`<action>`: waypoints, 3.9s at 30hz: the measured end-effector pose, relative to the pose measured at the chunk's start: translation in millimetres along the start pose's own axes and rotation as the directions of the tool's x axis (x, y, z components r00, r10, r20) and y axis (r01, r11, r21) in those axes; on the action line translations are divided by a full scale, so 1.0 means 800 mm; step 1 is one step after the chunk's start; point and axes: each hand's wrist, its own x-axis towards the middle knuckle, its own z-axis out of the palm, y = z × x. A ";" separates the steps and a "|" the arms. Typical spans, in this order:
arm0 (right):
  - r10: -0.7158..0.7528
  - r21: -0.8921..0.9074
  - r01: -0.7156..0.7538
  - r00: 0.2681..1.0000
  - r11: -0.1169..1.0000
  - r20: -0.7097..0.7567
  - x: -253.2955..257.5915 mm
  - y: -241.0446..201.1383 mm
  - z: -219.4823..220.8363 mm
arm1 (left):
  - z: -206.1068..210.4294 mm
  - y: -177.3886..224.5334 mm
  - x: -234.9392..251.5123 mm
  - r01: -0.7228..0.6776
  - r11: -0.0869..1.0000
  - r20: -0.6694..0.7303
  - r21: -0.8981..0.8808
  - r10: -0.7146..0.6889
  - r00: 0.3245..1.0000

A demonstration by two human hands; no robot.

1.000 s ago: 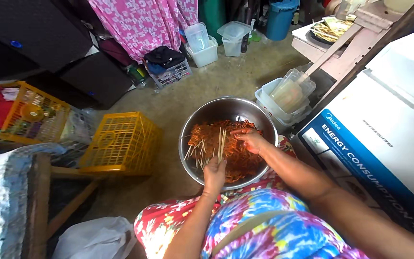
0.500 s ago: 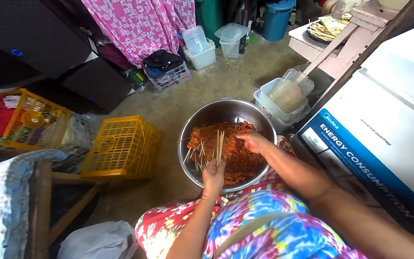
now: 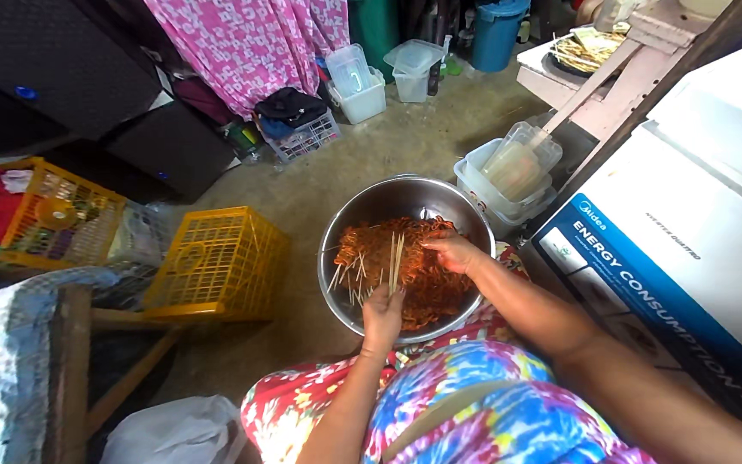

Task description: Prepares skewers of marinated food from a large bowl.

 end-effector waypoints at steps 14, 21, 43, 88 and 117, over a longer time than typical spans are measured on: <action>-0.027 0.064 0.031 0.998 0.998 -0.058 0.003 0.002 0.001 | 0.000 0.000 -0.001 -0.020 0.999 -0.018 0.039 0.021 1.000; 0.023 0.073 -0.020 0.999 0.997 -0.043 0.003 0.004 0.003 | 0.001 0.002 -0.002 -0.035 0.998 -0.019 0.055 0.036 0.999; 0.062 -0.051 -0.059 0.996 0.997 0.057 -0.003 -0.003 -0.003 | 0.000 0.000 0.002 0.026 0.997 -0.072 -0.067 -0.031 0.997; 0.196 -0.116 -0.203 0.978 0.972 -0.065 0.004 -0.002 0.008 | -0.028 0.057 0.026 0.336 0.676 -0.276 0.655 -0.200 0.940; 0.178 0.161 -0.168 0.983 0.972 -0.049 0.005 -0.007 0.009 | 0.001 0.008 0.006 0.136 0.988 0.021 0.070 -0.138 0.990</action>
